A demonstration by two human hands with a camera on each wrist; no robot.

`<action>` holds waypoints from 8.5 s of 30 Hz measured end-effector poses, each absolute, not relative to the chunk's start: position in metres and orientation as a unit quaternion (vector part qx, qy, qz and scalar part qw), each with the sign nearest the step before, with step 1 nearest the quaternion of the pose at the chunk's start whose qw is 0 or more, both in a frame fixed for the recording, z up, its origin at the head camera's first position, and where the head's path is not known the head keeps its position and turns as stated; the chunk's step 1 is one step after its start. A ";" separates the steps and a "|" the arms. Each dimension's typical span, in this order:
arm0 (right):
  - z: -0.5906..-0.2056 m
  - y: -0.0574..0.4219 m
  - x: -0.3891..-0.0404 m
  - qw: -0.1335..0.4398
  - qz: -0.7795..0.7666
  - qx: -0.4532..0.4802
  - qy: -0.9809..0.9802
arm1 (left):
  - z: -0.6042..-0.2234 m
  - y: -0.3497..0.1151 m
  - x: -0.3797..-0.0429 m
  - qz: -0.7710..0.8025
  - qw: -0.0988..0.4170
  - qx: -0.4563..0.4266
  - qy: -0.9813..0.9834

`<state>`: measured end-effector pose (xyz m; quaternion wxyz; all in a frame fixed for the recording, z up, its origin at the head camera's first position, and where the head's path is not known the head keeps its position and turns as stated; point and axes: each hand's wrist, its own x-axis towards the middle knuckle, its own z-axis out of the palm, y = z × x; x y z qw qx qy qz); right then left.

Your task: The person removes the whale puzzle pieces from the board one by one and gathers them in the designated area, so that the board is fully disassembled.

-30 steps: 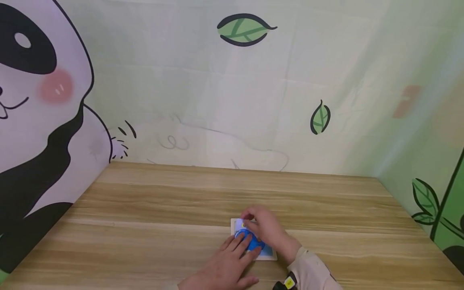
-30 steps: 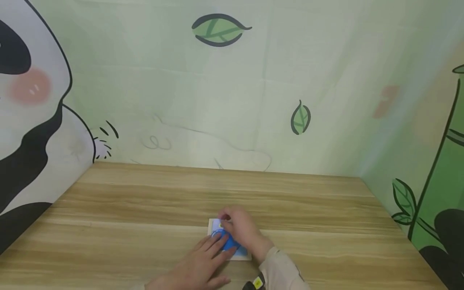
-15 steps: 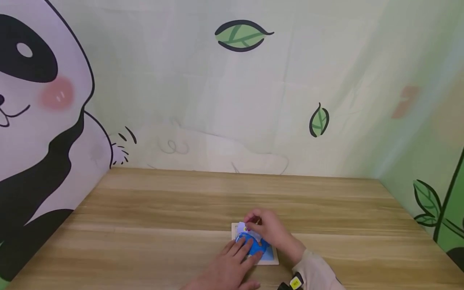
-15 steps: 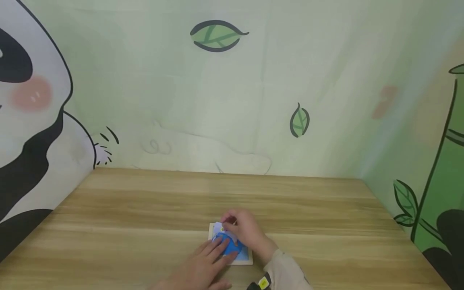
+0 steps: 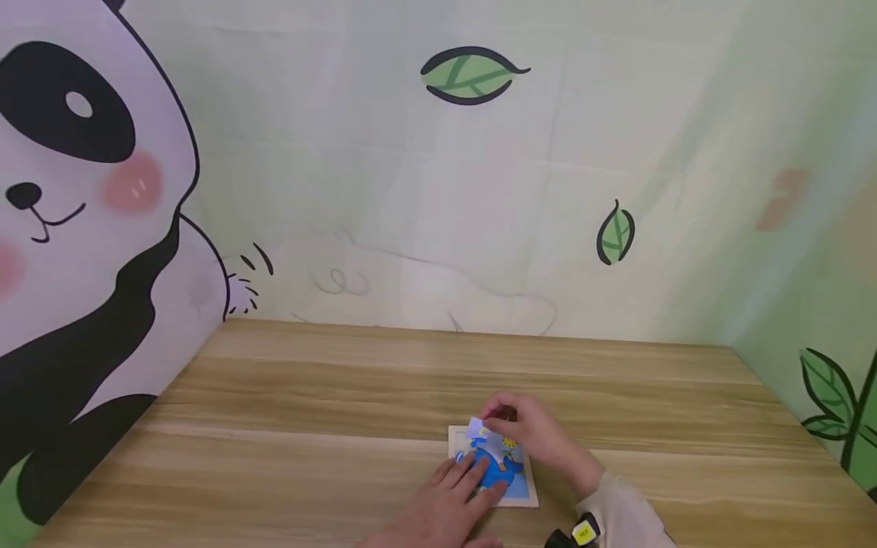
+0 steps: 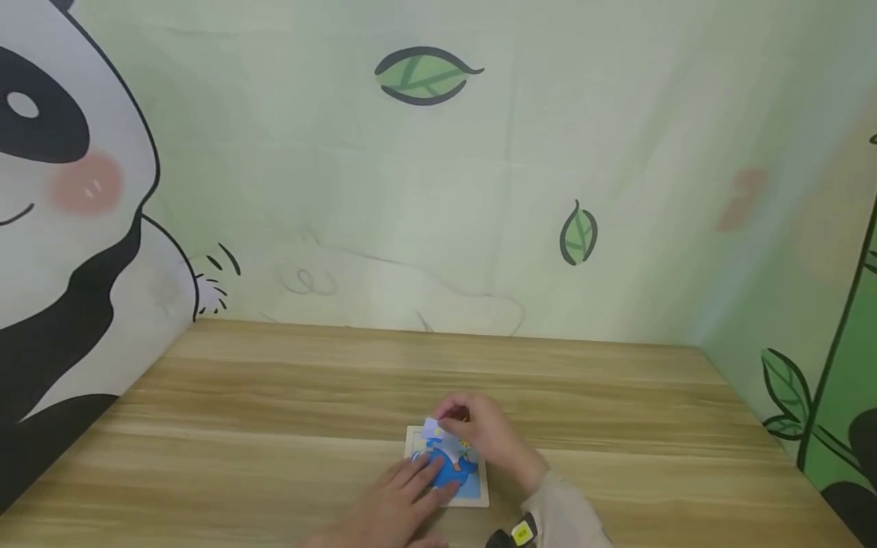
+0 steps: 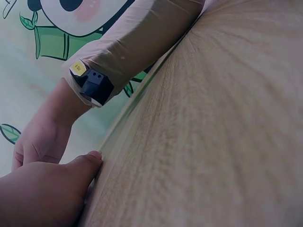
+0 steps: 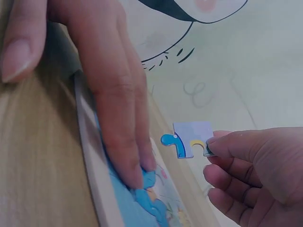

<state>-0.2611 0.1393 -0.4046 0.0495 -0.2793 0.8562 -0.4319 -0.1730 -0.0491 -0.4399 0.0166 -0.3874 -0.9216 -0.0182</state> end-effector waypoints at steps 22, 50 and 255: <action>-0.378 0.181 -0.268 0.049 -0.367 -0.289 0.883 | -0.443 -0.048 -0.175 -0.036 0.014 -0.388 -0.921; -0.374 0.213 -0.279 0.103 -0.325 -0.290 0.894 | -0.442 -0.049 -0.174 -0.043 0.016 -0.387 -0.921; -0.415 0.158 -0.268 0.057 -0.365 -0.311 0.876 | -0.442 -0.047 -0.174 -0.031 0.014 -0.379 -0.925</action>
